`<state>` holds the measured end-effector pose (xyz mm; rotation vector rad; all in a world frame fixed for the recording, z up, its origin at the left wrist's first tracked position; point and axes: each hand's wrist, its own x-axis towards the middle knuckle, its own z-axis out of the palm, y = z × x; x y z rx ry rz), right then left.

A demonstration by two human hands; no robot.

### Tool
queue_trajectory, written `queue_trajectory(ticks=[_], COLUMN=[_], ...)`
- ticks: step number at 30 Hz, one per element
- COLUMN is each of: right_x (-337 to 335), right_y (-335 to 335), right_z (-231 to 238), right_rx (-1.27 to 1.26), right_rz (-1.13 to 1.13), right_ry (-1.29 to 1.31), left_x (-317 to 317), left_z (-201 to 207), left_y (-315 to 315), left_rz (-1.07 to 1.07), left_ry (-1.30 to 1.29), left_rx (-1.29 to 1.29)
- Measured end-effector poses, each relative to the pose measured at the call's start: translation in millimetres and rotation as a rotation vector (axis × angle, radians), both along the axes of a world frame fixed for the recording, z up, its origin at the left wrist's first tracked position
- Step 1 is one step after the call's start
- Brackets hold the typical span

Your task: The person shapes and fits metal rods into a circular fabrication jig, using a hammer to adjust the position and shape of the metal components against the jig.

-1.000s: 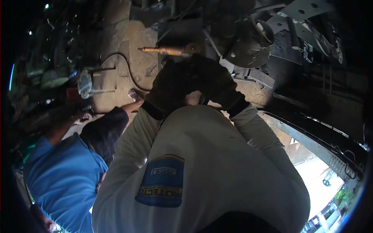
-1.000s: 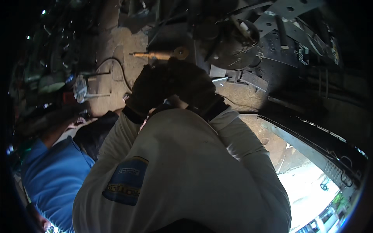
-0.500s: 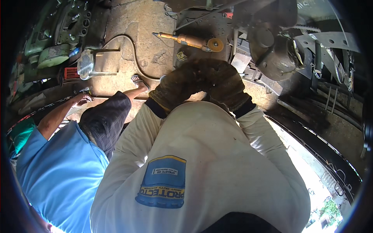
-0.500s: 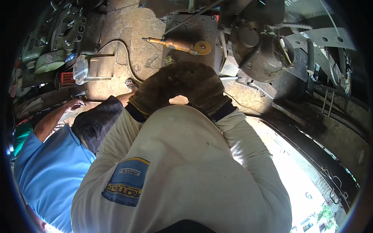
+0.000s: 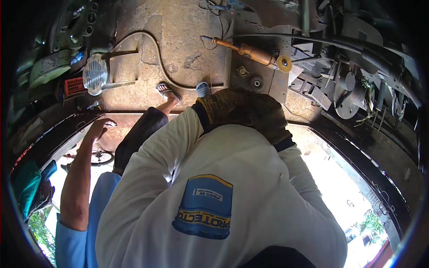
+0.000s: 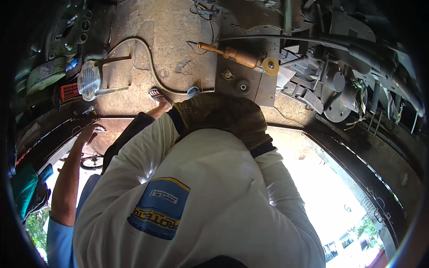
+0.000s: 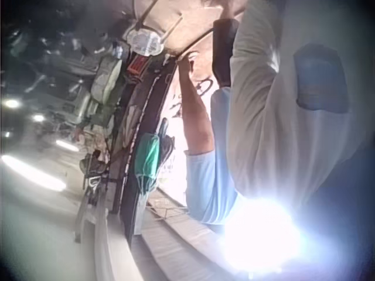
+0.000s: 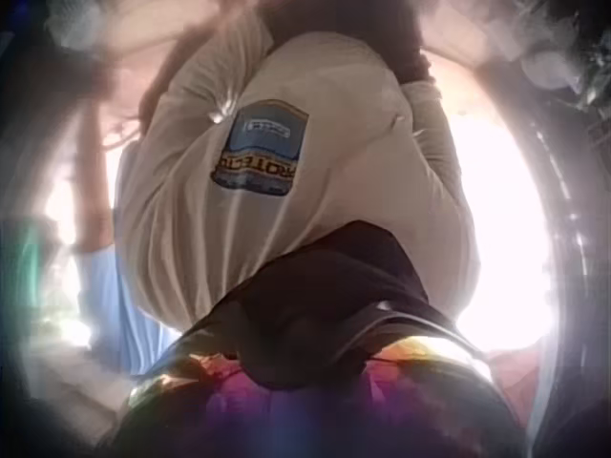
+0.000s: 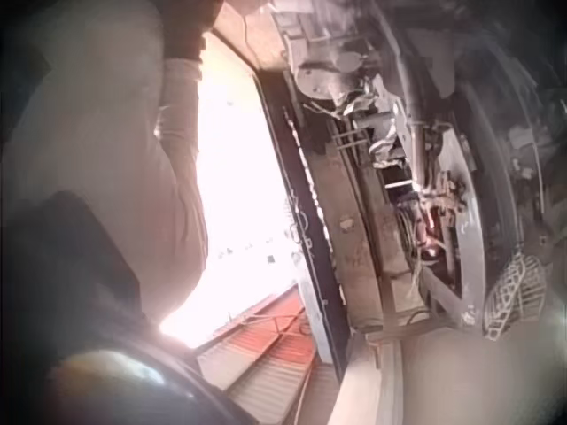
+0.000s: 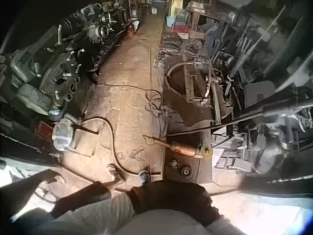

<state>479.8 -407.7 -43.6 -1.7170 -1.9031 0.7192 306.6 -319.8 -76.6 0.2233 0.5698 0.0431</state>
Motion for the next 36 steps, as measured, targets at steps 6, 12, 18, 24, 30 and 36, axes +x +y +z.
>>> queue_trajectory(ticks=[6,12,18,24,30,36], right_x=[-11,10,15,-3,-55,-138], right_y=[0,19,52,97,188,313], right_z=[-12,-23,-12,-7,-8,0], right_rx=[0.001,0.042,0.013,-0.092,-0.101,0.033], right_rz=[0.055,-0.016,-0.037,-0.069,-0.182,-0.035], right_ry=[0.014,0.148,0.218,0.314,0.339,0.147], left_x=[-13,-9,-22,-41,-83,-165], left_z=[-26,-67,-51,-13,-27,-36], left_y=[-3,4,29,94,212,324], left_rz=[0.075,0.118,0.184,0.228,0.082,0.008], left_ry=[-0.083,-0.143,-0.170,-0.163,-0.198,-0.115], left_rx=[-0.024,0.093,0.300,0.053,0.132,0.080])
